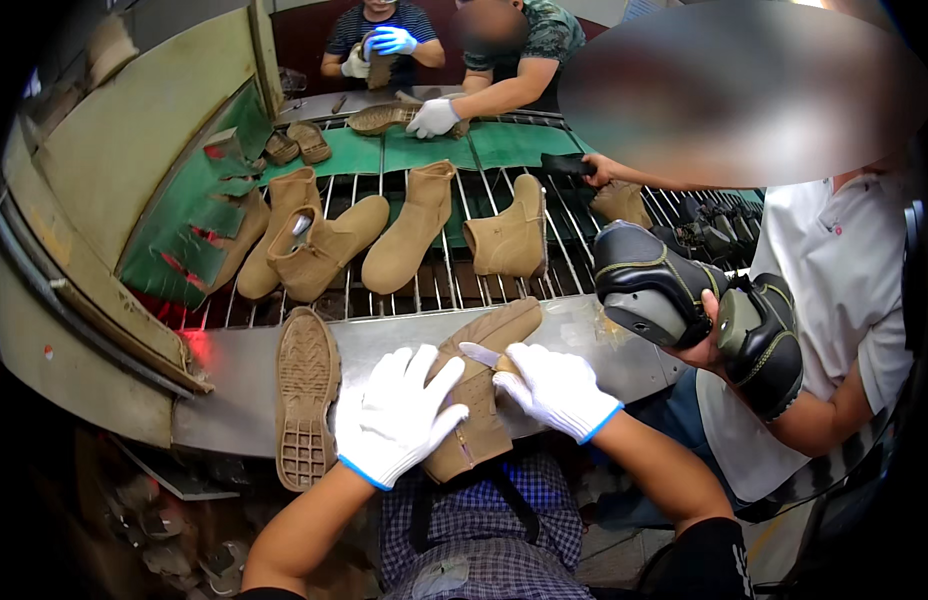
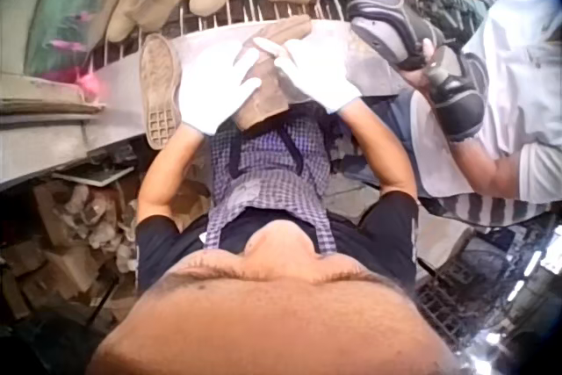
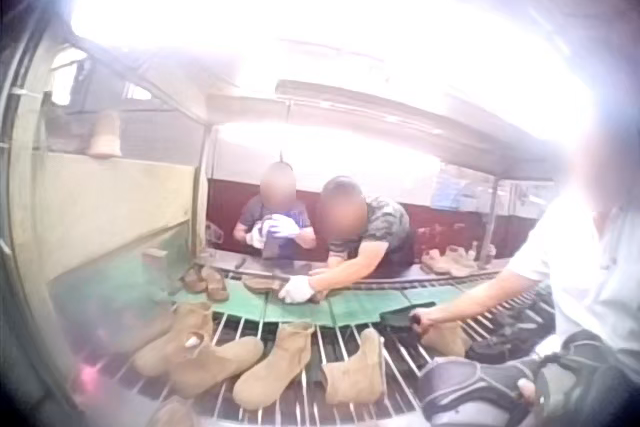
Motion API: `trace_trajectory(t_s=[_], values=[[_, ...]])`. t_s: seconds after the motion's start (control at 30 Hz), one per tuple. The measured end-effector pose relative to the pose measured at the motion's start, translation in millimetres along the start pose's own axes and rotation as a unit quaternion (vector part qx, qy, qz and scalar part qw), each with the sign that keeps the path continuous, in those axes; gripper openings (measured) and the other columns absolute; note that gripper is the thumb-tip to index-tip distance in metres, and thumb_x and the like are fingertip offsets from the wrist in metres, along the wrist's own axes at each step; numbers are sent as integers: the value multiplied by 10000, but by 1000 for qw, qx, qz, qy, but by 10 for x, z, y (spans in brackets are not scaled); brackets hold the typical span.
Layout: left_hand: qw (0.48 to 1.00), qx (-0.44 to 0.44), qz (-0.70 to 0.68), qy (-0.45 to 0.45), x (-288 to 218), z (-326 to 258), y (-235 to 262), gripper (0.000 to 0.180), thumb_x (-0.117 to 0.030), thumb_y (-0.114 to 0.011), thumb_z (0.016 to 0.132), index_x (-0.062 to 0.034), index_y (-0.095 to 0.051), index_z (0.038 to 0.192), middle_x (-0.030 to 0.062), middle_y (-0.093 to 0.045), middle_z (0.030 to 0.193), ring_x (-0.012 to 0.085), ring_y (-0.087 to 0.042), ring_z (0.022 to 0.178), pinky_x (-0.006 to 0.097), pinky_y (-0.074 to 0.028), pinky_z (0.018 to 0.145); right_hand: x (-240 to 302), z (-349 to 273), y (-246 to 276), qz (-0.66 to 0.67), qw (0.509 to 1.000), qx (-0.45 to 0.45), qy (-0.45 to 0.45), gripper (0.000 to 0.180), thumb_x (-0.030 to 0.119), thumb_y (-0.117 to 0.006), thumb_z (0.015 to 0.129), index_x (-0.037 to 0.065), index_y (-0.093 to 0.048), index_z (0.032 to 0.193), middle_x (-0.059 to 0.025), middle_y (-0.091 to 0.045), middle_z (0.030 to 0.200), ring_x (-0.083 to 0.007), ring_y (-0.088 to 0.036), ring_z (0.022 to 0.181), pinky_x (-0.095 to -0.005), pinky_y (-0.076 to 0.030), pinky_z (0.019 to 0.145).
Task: The person uses a small knife to trim excess material from the edges of a brown boot, then places it back onto a conveyor belt and picks up another shoe to repeat the process.
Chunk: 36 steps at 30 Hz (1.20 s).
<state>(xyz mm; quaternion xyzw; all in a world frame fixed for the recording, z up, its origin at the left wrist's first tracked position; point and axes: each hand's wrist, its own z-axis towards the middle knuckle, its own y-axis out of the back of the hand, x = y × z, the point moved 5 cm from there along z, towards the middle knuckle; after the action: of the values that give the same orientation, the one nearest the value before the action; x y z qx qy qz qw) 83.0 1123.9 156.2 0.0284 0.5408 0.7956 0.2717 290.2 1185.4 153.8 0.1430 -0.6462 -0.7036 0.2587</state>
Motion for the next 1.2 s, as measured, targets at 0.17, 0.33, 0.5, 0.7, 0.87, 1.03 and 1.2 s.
trace_trajectory(t_s=[0.17, 0.33, 0.5, 0.7, 0.87, 1.03, 1.2], values=[[1000, 20, -1, 8, 51, 9, -38, 603, -410, -837, 833, -130, -666, 1340, 214, -621, 1339, 429, -616, 1188, 525, -510, 1003, -519, 144, -155, 33, 999, 0, -28, 398, 516, -606, 1045, 132, -609, 1150, -159, -697, 948, -393, -720, 813, -490, -588, 715], [1000, 21, 4, 2, -5, 134, -25, 648, -411, -860, 801, -89, -663, 1328, 250, -607, 1356, 470, -600, 1224, 555, -500, 1042, -975, -193, -504, 206, 930, -90, -290, 464, 503, -588, 1059, 112, -631, 1306, -241, -755, 1129, -484, -719, 1005, -553, -577, 873], [998, 47, -12, -34, -332, 1067, -251, 743, -372, -854, 791, -87, -561, 1412, 263, -609, 1287, 471, -613, 1210, 558, -526, 1016, -1109, -537, -842, 256, 879, -212, -341, 505, 431, -676, 1032, 52, -613, 1360, -274, -750, 1102, -486, -723, 1024, -535, -574, 893], [982, 181, -5, 44, -312, 1420, -589, 724, -407, -762, 852, -178, -516, 1494, 164, -698, 1143, 393, -734, 1009, 514, -591, 882, -1076, -476, -865, 260, 888, -221, -309, 557, 462, -735, 985, 66, -626, 1360, -269, -757, 1087, -478, -726, 1028, -549, -573, 898], [987, -19, -154, -48, -497, 982, 820, 803, -309, -885, 766, -109, -555, 1470, 196, -690, 1279, 391, -716, 1135, 472, -593, 969, -1212, -494, -1015, 571, 723, -154, -356, 392, 306, -687, 1052, 8, -639, 1301, -80, -718, 937, -222, -710, 816, -389, -594, 777], [995, 22, -49, 88, 227, -219, 715, 922, -268, -966, 714, -30, -520, 1484, 231, -657, 1334, 411, -695, 1185, 466, -574, 1014, -973, -316, -1227, 517, 787, -111, -318, 442, 350, -649, 1071, -28, -642, 1300, -145, -700, 1064, -278, -676, 993, -417, -553, 905], [975, 82, -101, 177, 408, -317, 158, 865, -398, -879, 834, -33, -508, 1524, 245, -604, 1439, 420, -625, 1302, 469, -499, 1125, -522, -443, -313, 330, 923, -19, -197, 440, 348, -690, 1020, -13, -660, 1270, -201, -701, 1076, -334, -676, 984, -443, -543, 890]])
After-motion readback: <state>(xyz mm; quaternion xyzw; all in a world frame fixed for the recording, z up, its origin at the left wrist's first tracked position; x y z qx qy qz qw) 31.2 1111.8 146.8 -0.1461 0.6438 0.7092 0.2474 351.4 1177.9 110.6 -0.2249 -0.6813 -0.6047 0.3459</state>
